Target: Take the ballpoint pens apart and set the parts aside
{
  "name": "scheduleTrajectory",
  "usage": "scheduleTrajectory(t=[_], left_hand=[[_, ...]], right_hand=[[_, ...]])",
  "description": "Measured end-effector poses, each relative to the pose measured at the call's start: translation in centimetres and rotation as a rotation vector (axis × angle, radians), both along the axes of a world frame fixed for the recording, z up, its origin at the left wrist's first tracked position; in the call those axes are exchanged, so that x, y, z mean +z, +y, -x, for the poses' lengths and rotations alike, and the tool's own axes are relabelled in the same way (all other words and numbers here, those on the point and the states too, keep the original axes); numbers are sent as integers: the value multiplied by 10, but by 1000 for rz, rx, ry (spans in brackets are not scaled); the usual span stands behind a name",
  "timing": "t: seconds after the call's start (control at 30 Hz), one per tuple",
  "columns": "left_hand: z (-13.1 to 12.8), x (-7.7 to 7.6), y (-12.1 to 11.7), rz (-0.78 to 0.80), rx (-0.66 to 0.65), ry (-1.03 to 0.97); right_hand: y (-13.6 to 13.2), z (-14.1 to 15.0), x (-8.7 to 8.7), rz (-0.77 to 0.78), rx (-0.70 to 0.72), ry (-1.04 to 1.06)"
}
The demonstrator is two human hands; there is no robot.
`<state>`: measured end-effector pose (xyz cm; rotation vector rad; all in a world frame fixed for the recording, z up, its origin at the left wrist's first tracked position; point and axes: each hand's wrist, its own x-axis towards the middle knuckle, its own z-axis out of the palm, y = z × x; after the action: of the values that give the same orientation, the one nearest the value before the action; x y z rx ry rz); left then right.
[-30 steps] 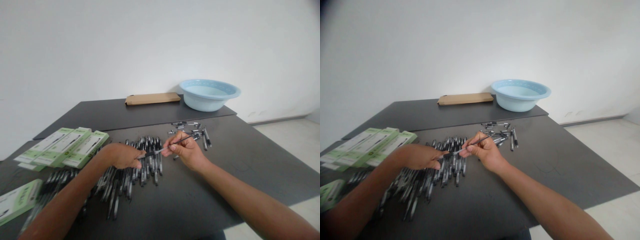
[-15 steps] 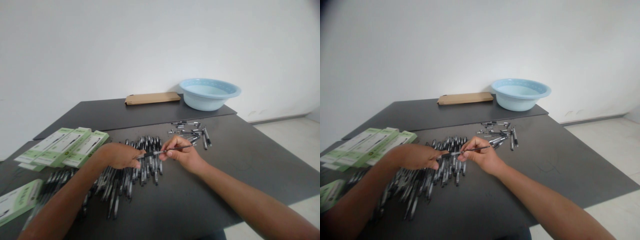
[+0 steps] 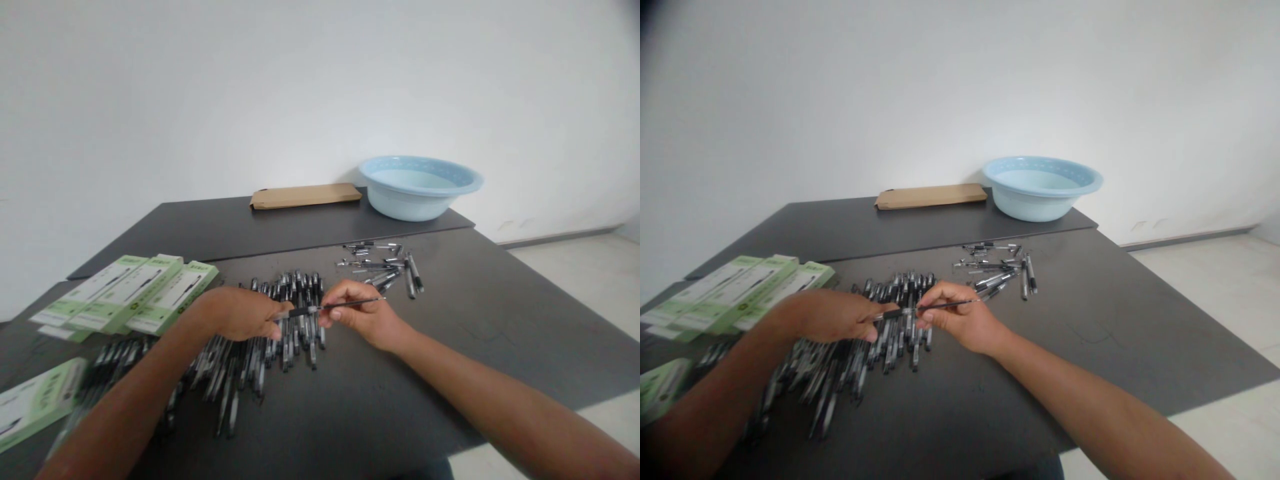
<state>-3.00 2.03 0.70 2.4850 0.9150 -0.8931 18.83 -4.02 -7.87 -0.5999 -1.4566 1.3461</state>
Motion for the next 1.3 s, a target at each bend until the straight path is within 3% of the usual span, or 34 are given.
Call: scheduleTrajectory(t=[0.33, 0.5, 0.6, 0.87, 1.3], left_hand=[[1, 4, -2, 10, 23, 0], [8, 5, 3, 14, 38, -17], [16, 9, 8, -9, 75, -32], [16, 12, 9, -69, 127, 45], [17, 4, 11, -28, 76, 31]], right_hand=[[2, 2, -3, 113, 52, 13], [8, -3, -6, 111, 13, -98], [13, -11, -8, 32, -50, -162], [15, -35, 4, -216, -389, -257], [8, -35, 15, -451, -507, -503]])
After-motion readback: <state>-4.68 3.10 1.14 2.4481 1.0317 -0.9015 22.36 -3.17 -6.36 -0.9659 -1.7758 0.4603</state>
